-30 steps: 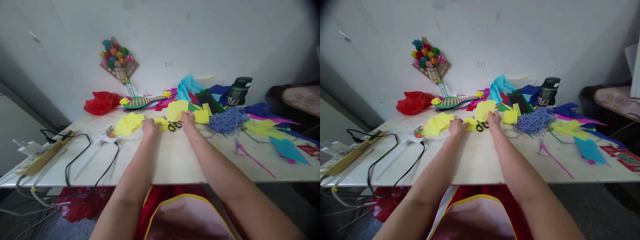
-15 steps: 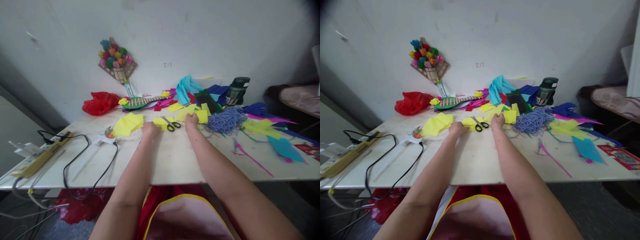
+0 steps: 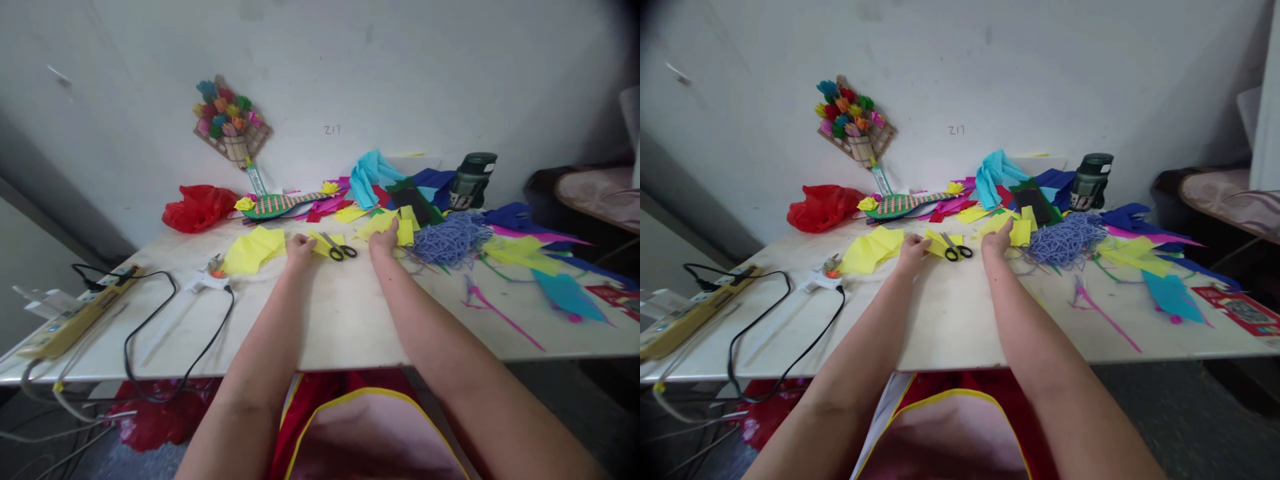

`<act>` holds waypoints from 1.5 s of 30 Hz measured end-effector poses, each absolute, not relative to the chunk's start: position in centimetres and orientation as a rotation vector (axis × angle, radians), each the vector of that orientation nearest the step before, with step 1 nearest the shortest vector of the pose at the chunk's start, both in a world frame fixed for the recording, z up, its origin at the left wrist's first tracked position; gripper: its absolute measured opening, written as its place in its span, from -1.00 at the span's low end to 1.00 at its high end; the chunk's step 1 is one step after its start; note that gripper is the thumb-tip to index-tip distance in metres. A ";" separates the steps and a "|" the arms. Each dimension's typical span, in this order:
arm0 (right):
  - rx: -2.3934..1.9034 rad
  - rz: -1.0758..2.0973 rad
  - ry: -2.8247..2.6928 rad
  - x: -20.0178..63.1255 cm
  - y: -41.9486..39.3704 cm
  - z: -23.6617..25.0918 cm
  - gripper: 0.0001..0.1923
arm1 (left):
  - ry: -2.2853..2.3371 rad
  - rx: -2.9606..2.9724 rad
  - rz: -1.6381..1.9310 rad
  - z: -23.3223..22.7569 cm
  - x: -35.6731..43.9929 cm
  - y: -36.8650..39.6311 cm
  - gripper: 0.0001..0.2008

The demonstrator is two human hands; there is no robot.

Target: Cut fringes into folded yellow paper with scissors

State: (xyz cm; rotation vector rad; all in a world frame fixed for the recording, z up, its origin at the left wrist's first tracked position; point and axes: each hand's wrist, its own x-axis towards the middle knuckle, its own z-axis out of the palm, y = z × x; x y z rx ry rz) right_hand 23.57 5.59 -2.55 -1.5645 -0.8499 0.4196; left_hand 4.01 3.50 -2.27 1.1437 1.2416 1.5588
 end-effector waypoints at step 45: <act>-1.530 0.183 -1.951 19.1 1.8 -0.4 -0.60 | 0.637 0.958 1.551 -0.8 2.6 2.5 -0.72</act>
